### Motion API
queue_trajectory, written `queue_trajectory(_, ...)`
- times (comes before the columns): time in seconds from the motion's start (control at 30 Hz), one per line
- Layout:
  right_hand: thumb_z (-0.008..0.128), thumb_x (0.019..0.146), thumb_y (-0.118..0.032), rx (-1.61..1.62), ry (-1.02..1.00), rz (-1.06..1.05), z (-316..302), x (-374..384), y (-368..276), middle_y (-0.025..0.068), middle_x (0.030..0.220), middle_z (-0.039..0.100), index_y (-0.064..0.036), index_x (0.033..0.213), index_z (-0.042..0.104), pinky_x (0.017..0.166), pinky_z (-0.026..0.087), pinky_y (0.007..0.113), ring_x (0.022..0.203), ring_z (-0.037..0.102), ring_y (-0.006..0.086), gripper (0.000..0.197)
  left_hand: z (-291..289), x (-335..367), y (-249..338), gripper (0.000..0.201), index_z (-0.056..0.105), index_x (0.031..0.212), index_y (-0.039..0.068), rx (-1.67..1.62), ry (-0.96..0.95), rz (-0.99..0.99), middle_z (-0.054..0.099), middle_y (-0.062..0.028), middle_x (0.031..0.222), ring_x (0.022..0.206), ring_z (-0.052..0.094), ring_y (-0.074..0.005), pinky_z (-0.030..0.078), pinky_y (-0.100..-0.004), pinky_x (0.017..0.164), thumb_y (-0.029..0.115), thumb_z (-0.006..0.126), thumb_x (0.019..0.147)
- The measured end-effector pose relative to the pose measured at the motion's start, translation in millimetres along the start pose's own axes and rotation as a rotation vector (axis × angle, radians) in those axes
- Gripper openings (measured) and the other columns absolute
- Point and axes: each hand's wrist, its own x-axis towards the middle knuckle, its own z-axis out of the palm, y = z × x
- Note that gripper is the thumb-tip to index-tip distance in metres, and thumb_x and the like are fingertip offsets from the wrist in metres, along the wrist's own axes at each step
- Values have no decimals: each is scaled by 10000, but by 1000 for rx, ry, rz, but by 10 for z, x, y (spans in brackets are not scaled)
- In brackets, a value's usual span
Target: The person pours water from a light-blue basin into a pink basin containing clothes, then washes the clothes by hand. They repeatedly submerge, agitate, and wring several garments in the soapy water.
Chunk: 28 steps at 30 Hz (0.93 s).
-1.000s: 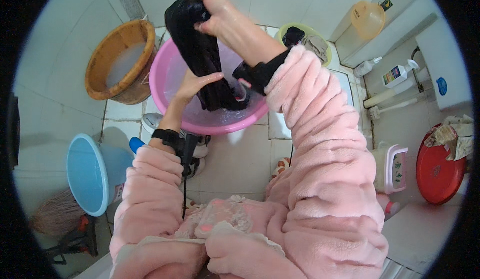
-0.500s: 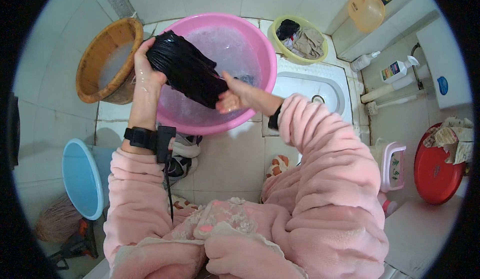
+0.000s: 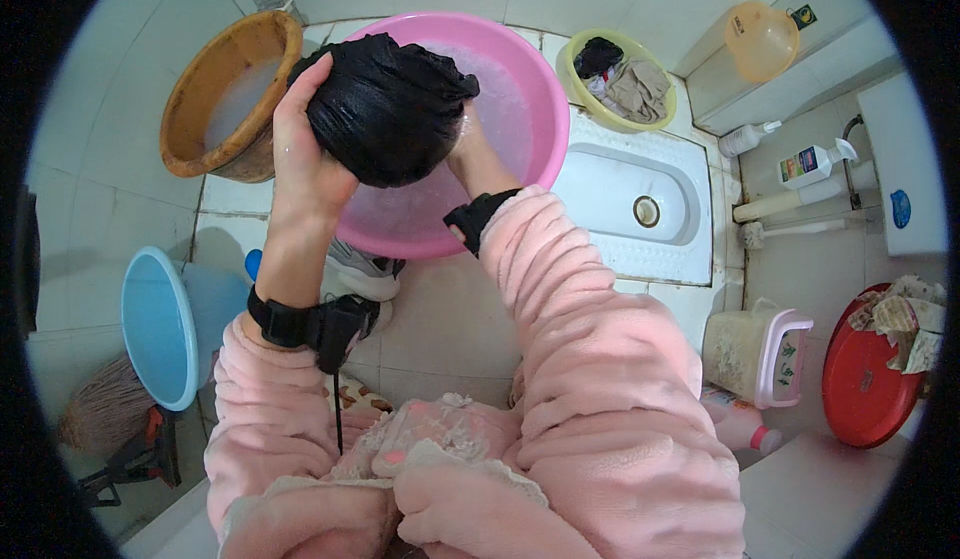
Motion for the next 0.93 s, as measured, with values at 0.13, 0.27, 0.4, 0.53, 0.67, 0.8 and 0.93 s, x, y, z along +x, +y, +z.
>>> queue_trajectory(0.13,497,904,-280,-543,-9,-102,111,-70,-51,84,1272,510,-96,1231,513,1053,318,406,1183,455,248,376,-287,333,3,334,575,1083,-18,149,-147,84,621,-121,1068,1001,602,-234,472,-365,898,239,553,872)
queue_trajectory(0.27,494,898,-313,146,110,392,238,-316,-312,138,1164,582,-47,1131,575,981,411,436,1079,545,273,363,-705,814,99,958,395,1270,-151,932,93,150,451,-236,1304,1245,409,-295,271,-319,1053,653,518,763)
queue_trajectory(0.4,489,887,-348,178,54,501,558,-281,-452,154,1122,595,-21,1079,595,955,431,447,1035,561,295,394,-1245,1195,44,1055,274,1387,-42,860,11,11,287,-214,1433,1360,209,-293,153,-380,1094,783,390,739)
queue_trajectory(0.53,449,885,-420,-96,387,495,991,-253,-452,115,1179,585,-82,1141,591,973,406,462,1093,540,296,447,-1658,1200,-206,1041,231,1428,55,657,-76,-415,269,-177,1452,1337,251,-324,180,-483,1077,836,193,741)
queue_trajectory(0.67,443,870,-490,-201,554,411,1208,-231,-413,129,1210,556,-79,1191,548,970,395,491,1115,513,322,532,-1756,997,-469,1004,331,1388,59,206,-113,-539,355,-158,1412,1266,380,-308,289,-455,1048,825,183,756)
queue_trajectory(0.8,456,845,-509,-203,574,318,1239,-306,-445,149,1254,512,-64,1237,502,980,376,499,1151,467,344,595,-1773,766,-672,941,346,1379,80,-43,-75,-295,385,-129,1398,1248,406,-304,324,-428,1037,796,245,778)
queue_trajectory(0.93,472,827,-529,-183,404,283,1242,-297,-495,146,1282,493,-63,1271,472,997,360,500,1167,459,335,643,-1467,612,-851,875,331,1397,137,-400,57,-62,337,-113,1433,1302,335,-288,290,-447,1059,753,384,779)
